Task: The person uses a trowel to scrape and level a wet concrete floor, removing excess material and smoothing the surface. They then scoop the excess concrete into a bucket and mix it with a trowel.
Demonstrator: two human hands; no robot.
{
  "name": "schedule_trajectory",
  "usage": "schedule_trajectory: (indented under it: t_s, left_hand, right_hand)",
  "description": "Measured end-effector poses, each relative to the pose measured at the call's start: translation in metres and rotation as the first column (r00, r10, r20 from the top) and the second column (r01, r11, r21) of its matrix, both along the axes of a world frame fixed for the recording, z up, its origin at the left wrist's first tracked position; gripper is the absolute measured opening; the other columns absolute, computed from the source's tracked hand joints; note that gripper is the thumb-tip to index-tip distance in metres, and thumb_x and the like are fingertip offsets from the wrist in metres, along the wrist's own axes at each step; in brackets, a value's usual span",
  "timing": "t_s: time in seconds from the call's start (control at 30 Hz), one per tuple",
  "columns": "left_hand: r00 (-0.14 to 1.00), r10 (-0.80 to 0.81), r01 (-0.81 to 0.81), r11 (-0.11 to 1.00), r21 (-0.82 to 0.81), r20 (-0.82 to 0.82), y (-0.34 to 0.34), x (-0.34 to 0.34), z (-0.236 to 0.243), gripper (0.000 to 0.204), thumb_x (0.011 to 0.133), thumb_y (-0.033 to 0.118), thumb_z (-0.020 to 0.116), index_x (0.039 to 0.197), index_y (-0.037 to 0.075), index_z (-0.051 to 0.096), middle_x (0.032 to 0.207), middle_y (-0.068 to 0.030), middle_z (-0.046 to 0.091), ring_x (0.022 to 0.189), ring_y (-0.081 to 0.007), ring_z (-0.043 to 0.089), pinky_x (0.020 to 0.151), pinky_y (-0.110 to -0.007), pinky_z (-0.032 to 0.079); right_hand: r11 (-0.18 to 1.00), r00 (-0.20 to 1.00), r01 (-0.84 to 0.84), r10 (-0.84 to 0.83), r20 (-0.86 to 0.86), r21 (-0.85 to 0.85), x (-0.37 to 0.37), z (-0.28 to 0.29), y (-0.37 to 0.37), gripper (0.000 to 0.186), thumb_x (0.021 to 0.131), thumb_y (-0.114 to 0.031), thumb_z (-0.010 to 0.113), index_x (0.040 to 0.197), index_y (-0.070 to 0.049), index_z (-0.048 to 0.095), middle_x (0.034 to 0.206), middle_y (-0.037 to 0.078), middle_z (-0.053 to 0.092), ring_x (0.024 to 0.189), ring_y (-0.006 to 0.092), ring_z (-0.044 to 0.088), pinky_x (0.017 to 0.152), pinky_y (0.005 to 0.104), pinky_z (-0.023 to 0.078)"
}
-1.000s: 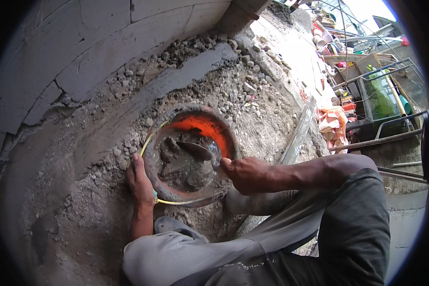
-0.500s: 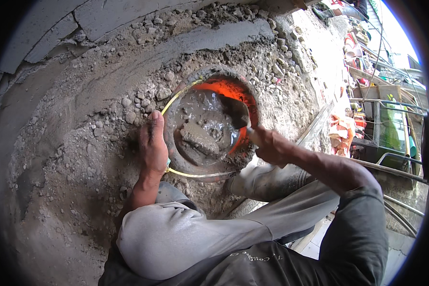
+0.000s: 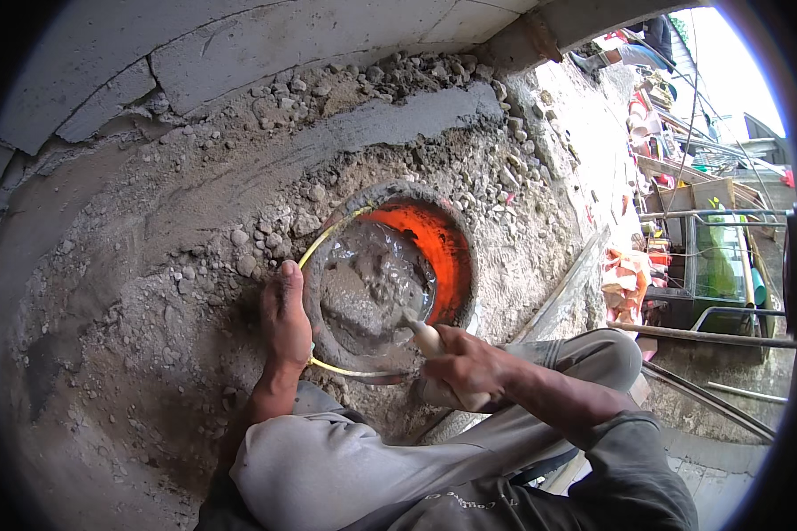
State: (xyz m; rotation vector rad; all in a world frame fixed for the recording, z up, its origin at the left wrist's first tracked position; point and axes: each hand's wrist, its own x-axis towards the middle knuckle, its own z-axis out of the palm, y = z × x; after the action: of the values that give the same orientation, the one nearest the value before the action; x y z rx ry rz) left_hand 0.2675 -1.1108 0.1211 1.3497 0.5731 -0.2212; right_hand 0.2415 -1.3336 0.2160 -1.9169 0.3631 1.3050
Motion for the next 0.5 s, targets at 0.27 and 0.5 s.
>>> schedule_trajectory:
  t_s: [0.27,0.5]
  left_hand:
    - [0.996,0.024,-0.023,1.0,-0.014,0.084,-0.002,-0.005,-0.014,0.057,0.097,0.046,0.044,0.114,-0.007,0.051,0.114,-0.0143,0.05,0.104,-0.0196,0.046,0.086,-0.031,0.035]
    - [0.992,0.126,-0.126,0.989,-0.084,0.004,0.0,-0.007,-0.017,0.067,0.091,0.057,0.047,0.121,-0.003,0.051,0.112,-0.0111,0.05,0.097,-0.0182,0.049,0.062,-0.029,0.048]
  right_hand:
    - [0.923,0.879,-0.336,0.238,0.413,0.184,0.021,0.007,-0.01,0.018,0.083,-0.015,0.059,0.092,-0.002,0.05,0.069,0.003,0.057,0.055,0.0122,0.056,0.048,0.0295,0.044]
    - [0.552,0.459,-0.562,0.828,0.323,-0.616,0.004,0.04,0.001,0.021,0.085,-0.007,0.048,0.103,0.003,0.043,0.069,0.017,0.056,0.057,0.0323,0.061,0.048,0.0451,0.049]
